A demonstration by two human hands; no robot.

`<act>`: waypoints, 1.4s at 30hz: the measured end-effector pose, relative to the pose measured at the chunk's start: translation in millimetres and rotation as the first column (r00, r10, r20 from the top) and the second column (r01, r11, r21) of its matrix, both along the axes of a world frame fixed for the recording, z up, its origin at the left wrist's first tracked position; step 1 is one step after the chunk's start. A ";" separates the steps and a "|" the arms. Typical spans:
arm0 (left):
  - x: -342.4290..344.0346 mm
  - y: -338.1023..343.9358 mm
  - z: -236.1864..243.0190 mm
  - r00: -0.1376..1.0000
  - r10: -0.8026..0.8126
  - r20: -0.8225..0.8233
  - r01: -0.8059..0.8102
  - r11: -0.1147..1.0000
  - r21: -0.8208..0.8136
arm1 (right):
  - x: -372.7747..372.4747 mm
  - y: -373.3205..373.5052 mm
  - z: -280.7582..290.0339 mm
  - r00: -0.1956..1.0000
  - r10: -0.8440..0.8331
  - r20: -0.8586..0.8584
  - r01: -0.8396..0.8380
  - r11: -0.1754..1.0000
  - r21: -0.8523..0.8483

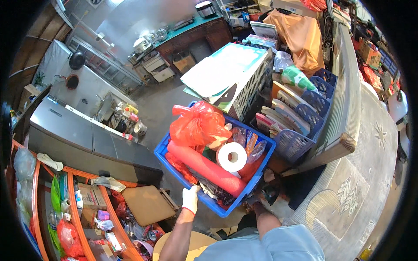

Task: The person selects tools from a cart, cleans a small component with a cloth, uses a screwdriver on a plastic panel, and then uses a power drill on the rear wheel nut of a scooter.

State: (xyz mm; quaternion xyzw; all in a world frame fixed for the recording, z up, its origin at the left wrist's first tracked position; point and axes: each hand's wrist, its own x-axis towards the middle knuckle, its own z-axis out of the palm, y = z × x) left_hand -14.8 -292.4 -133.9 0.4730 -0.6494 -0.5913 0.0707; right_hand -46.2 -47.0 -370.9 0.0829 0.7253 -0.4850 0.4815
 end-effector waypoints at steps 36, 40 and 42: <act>166.7 -26.2 22.9 0.948 0.292 0.129 -0.278 0.953 -0.118 | -264.6 -147.8 -91.0 0.618 0.575 -0.537 0.000 0.683 0.731; 187.3 -25.6 31.2 0.936 0.332 0.113 -0.320 0.941 -0.109 | -250.2 -167.8 -30.5 0.687 0.659 -0.305 -0.447 0.715 0.538; 183.9 -28.9 33.1 0.946 0.315 0.081 -0.308 0.948 -0.087 | -242.1 -161.1 -4.7 0.725 0.592 -0.351 -0.381 0.770 0.511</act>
